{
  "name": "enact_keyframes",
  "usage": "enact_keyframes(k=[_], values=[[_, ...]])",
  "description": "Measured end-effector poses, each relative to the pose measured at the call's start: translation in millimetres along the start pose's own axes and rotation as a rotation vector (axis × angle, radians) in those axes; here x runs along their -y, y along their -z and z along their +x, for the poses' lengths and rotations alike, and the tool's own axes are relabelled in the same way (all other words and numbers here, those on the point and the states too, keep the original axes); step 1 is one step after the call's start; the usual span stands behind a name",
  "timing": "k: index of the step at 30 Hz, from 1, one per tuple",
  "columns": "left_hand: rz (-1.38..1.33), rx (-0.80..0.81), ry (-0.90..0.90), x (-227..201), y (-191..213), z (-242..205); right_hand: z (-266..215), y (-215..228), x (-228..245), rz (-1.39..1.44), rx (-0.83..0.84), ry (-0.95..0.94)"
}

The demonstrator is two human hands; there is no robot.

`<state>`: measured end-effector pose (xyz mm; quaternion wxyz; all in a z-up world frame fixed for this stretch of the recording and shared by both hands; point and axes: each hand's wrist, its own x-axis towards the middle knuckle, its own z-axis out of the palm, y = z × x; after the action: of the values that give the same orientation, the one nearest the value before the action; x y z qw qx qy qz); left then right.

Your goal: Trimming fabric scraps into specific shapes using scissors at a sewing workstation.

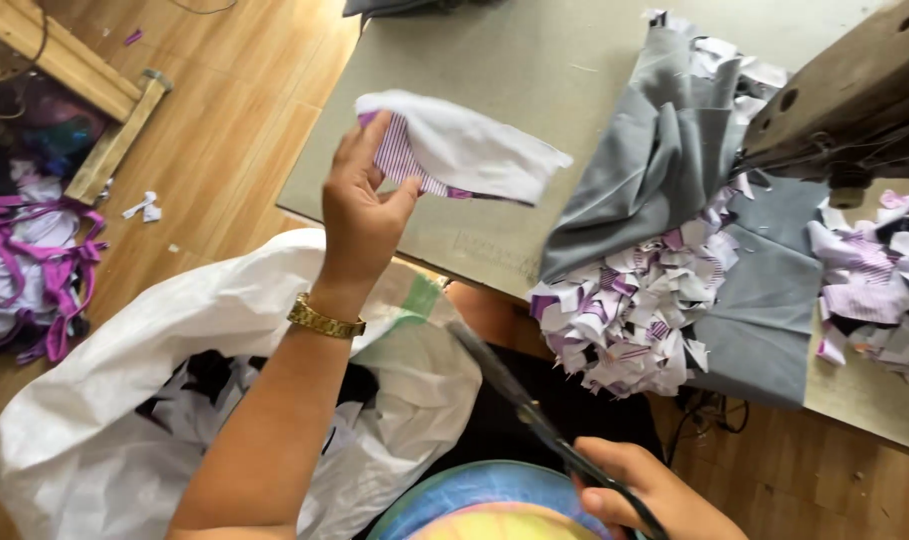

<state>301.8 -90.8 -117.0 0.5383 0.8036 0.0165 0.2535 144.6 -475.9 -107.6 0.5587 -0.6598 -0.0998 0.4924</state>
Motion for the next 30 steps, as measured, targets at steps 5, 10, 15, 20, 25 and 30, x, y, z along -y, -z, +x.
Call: enact_keyframes(k=[5, 10, 15, 20, 25, 30], values=[[0.315, -0.047, -0.023, 20, -10, -17, -27, 12, -7, 0.187, -0.179, -0.052], [0.575, -0.002, -0.365, 25, -18, -21, -11, 17, 15, 0.193, -0.210, 0.063], [0.843, 0.253, -0.206, 49, -43, -42, 27, 26, 29, 0.105, -0.321, -0.067], [0.841, 0.153, -0.195, 45, -45, -56, 58, 28, 66, 0.215, -0.421, -0.202], [0.792, 0.193, -0.189, 39, -45, -58, 82, 31, 82, 0.160, -0.478, -0.120], [0.798, 0.193, -0.189, 47, -47, -60, 96, 40, 97, 0.079, -0.453, -0.115]])
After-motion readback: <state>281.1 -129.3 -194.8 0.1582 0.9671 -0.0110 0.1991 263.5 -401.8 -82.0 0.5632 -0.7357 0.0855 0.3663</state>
